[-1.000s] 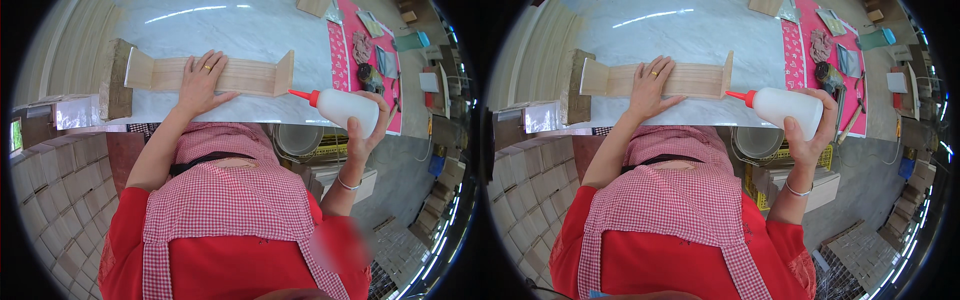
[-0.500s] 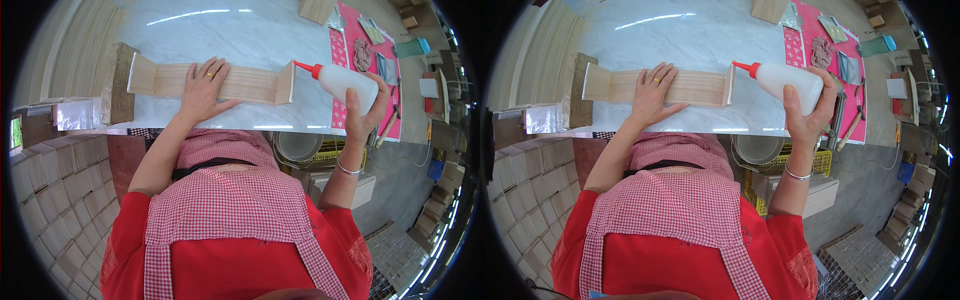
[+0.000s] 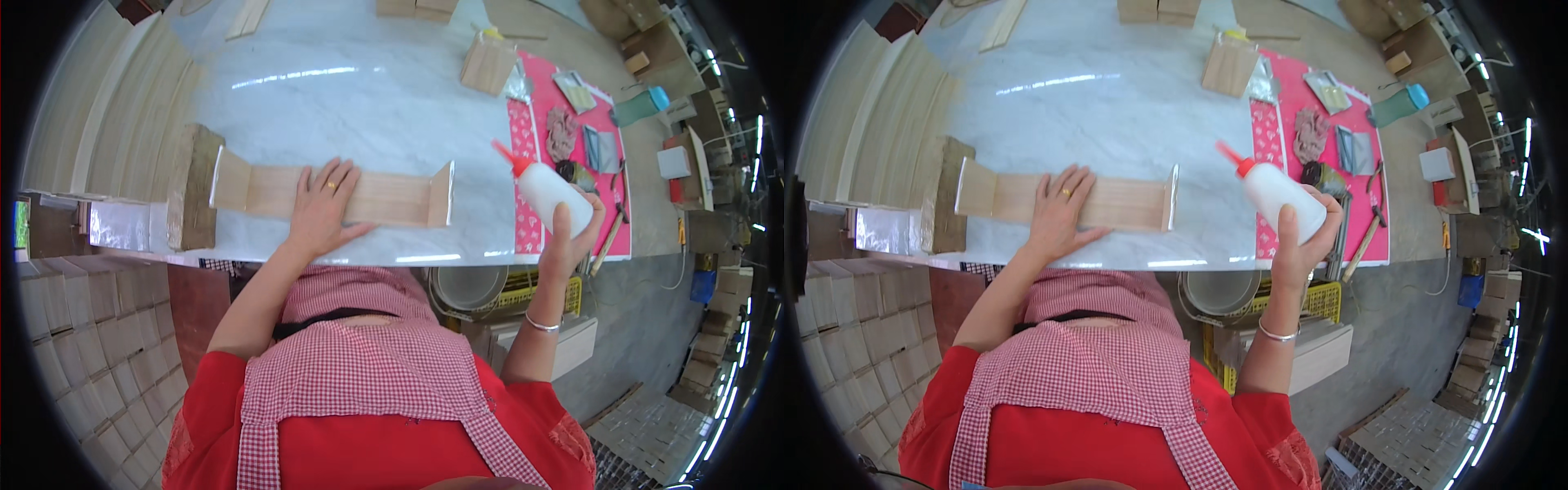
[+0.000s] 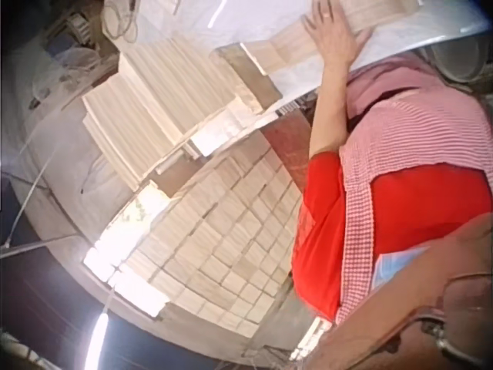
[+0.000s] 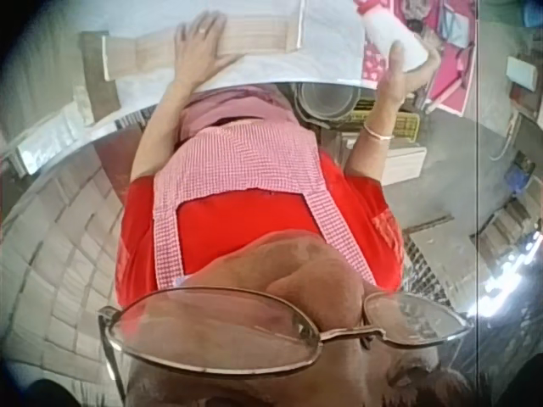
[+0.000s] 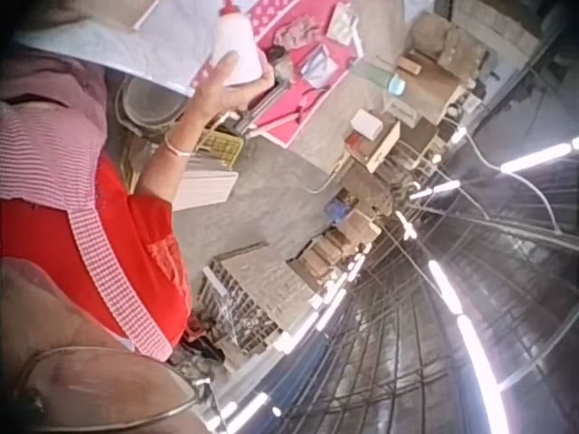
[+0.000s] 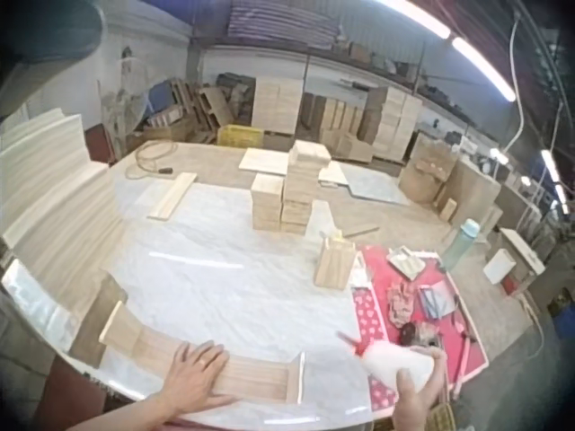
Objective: Assembling wooden box components using wood glue, a pneumatic stapler, and a hammer.
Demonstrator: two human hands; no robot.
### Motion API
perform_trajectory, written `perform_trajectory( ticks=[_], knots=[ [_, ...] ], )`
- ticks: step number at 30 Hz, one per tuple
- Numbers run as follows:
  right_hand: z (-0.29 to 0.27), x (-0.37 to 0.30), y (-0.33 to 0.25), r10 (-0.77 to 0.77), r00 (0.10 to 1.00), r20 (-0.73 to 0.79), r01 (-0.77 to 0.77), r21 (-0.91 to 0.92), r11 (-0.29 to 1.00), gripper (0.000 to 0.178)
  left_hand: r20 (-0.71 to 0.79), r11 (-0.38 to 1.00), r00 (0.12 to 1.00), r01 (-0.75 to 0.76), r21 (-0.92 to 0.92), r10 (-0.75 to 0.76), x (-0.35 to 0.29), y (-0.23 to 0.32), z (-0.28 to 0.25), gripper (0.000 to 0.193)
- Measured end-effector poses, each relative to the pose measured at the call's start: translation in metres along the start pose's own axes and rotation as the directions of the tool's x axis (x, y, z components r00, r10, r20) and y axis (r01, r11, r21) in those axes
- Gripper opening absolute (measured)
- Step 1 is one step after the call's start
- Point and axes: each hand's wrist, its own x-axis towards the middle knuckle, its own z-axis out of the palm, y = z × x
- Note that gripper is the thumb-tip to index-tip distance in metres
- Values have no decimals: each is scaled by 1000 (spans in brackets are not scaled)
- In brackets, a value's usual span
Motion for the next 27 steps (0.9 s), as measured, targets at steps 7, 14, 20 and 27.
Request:
perform_trajectory(
  ticks=[7, 14, 20, 27],
  knots=[
    [27, 74, 148, -173, 980, -96, 88, -571, 816, 39, 70, 997, 997, 21, -79, -16, -5, 8, 1, 85],
    [41, 106, 186, -33, 990, 135, 122, -733, 669, 37, -432, 994, 901, 25, 107, 24, -18, -35, -118, 57],
    [27, 86, 143, -200, 958, 207, 286, -595, 751, 30, -564, 530, 671, 735, 422, -481, -18, -181, -283, 61],
    [14, 47, 105, -189, 964, 188, 262, -543, 798, 22, -150, 390, 485, 822, 416, -862, -17, -241, -324, 80]
  ],
)
